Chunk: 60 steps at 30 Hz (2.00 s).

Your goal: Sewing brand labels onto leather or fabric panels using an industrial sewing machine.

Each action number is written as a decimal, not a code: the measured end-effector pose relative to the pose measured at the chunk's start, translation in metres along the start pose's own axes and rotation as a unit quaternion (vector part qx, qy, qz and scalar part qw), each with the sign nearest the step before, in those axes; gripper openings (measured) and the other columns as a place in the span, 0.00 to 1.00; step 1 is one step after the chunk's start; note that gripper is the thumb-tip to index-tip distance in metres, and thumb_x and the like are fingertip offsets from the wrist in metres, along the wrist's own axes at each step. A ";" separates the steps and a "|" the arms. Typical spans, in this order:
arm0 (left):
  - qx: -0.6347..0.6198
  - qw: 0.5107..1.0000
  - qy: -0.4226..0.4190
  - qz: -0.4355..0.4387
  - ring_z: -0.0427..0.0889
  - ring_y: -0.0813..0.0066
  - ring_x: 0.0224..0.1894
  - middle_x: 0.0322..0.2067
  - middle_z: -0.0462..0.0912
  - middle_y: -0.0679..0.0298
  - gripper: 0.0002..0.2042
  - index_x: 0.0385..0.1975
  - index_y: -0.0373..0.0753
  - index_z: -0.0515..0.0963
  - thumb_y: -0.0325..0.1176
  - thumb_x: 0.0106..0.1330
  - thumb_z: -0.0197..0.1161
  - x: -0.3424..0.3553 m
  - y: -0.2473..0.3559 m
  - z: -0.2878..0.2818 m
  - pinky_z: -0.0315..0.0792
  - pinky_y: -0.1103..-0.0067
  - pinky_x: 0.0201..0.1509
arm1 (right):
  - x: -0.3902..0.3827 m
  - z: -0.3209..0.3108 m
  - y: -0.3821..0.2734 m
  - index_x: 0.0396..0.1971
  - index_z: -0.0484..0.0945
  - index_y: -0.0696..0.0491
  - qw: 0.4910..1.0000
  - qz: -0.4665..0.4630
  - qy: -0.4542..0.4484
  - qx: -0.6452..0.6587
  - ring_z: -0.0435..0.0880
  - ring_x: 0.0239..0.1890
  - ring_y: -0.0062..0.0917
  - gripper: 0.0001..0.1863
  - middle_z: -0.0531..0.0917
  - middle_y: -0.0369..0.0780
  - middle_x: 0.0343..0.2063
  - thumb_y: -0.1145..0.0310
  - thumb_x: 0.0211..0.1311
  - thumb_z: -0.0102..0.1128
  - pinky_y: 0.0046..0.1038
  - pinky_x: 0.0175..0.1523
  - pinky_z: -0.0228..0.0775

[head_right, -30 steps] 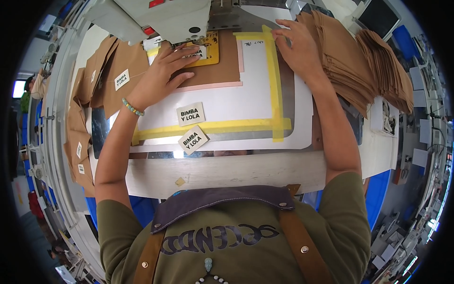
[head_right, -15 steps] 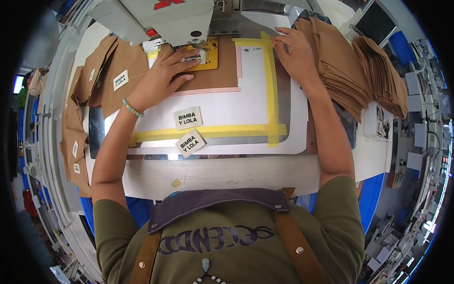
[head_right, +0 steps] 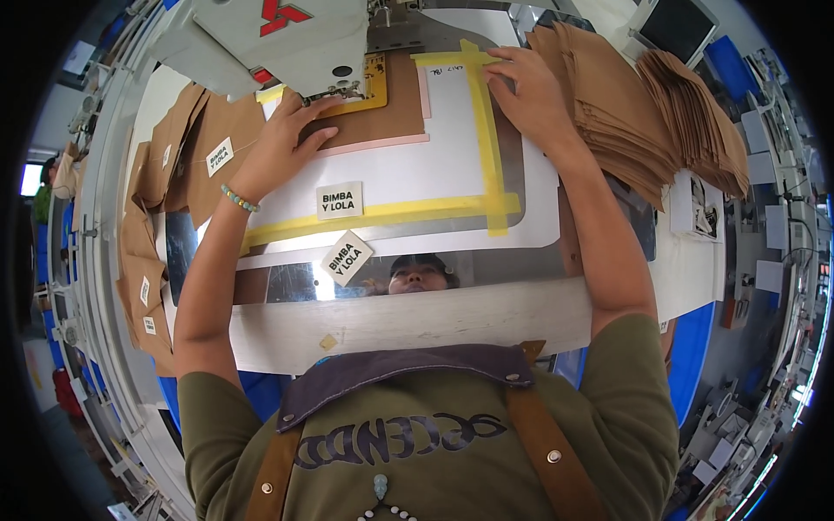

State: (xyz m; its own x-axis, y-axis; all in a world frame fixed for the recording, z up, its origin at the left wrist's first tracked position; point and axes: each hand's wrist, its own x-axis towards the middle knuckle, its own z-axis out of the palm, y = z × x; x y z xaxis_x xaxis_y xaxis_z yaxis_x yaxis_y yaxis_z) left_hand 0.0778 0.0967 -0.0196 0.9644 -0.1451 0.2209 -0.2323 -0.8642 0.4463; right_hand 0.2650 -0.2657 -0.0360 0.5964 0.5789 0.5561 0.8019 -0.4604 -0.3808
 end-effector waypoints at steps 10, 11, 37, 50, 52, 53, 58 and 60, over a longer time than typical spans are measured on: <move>-0.016 0.999 0.029 -0.029 0.72 0.53 0.74 0.71 0.75 0.57 0.29 0.64 0.38 0.81 0.40 0.65 0.80 -0.035 -0.024 -0.022 0.71 0.62 0.75 | -0.003 0.007 -0.072 0.53 0.90 0.53 0.975 -0.161 -0.150 -0.015 0.84 0.63 0.36 0.14 0.87 0.38 0.61 0.65 0.73 0.68 0.37 0.66 0.79; -0.018 0.999 0.030 -0.031 0.72 0.53 0.74 0.71 0.75 0.57 0.29 0.64 0.38 0.81 0.40 0.65 0.80 -0.037 -0.024 -0.024 0.71 0.62 0.75 | -0.003 0.008 -0.076 0.53 0.90 0.54 0.972 -0.163 -0.168 -0.027 0.85 0.62 0.36 0.15 0.87 0.38 0.61 0.65 0.73 0.68 0.37 0.65 0.81; 0.073 0.987 0.065 0.130 0.84 0.55 0.46 0.43 0.83 0.60 0.06 0.39 0.36 0.83 0.24 0.65 0.71 -0.043 0.003 -0.003 0.80 0.64 0.50 | -0.021 -0.001 -0.105 0.33 0.85 0.53 0.939 -0.300 -0.127 -0.113 0.84 0.43 0.28 0.06 0.84 0.34 0.35 0.71 0.58 0.73 0.31 0.43 0.80; 0.104 0.982 0.051 -0.148 0.87 0.55 0.42 0.45 0.84 0.52 0.10 0.43 0.28 0.78 0.26 0.71 0.72 -0.180 -0.090 -0.079 0.81 0.68 0.48 | -0.014 -0.095 -0.079 0.35 0.88 0.52 0.978 -0.169 0.002 -0.124 0.89 0.41 0.33 0.03 0.90 0.35 0.38 0.70 0.66 0.71 0.35 0.42 0.82; 0.078 0.986 0.068 -0.131 0.88 0.58 0.44 0.47 0.85 0.51 0.13 0.46 0.27 0.79 0.29 0.71 0.73 -0.177 -0.084 -0.086 0.82 0.70 0.50 | -0.017 -0.117 -0.065 0.41 0.90 0.52 0.981 -0.079 0.008 -0.174 0.90 0.45 0.36 0.06 0.91 0.37 0.42 0.67 0.70 0.69 0.36 0.46 0.83; 0.064 0.987 0.088 -0.118 0.90 0.60 0.46 0.48 0.86 0.50 0.16 0.49 0.26 0.81 0.31 0.70 0.75 -0.183 -0.078 -0.097 0.83 0.72 0.52 | -0.018 -0.131 -0.058 0.45 0.90 0.52 0.978 -0.052 0.000 -0.204 0.90 0.47 0.38 0.08 0.91 0.38 0.45 0.66 0.72 0.69 0.37 0.48 0.83; 0.169 0.965 0.191 -0.069 0.83 0.46 0.60 0.56 0.86 0.51 0.18 0.52 0.33 0.85 0.40 0.72 0.70 -0.126 -0.086 -0.104 0.76 0.62 0.64 | -0.042 -0.164 -0.022 0.62 0.85 0.53 0.956 0.093 -0.092 -0.262 0.82 0.68 0.43 0.18 0.85 0.44 0.64 0.66 0.76 0.65 0.39 0.72 0.73; 0.243 0.950 0.179 -0.082 0.76 0.49 0.71 0.67 0.81 0.55 0.23 0.63 0.38 0.82 0.45 0.75 0.68 -0.113 -0.106 -0.105 0.69 0.60 0.75 | -0.058 -0.161 0.007 0.65 0.83 0.54 0.953 0.102 -0.130 -0.252 0.80 0.70 0.43 0.20 0.83 0.45 0.67 0.63 0.81 0.61 0.39 0.74 0.70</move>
State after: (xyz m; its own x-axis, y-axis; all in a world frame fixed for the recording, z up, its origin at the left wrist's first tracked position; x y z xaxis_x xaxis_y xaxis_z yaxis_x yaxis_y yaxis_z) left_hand -0.0198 0.2554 -0.0008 0.8580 0.1078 0.5023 0.0863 -0.9941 0.0659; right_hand 0.2306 -0.4103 0.0481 0.7796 0.5597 0.2809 0.5881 -0.8085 -0.0214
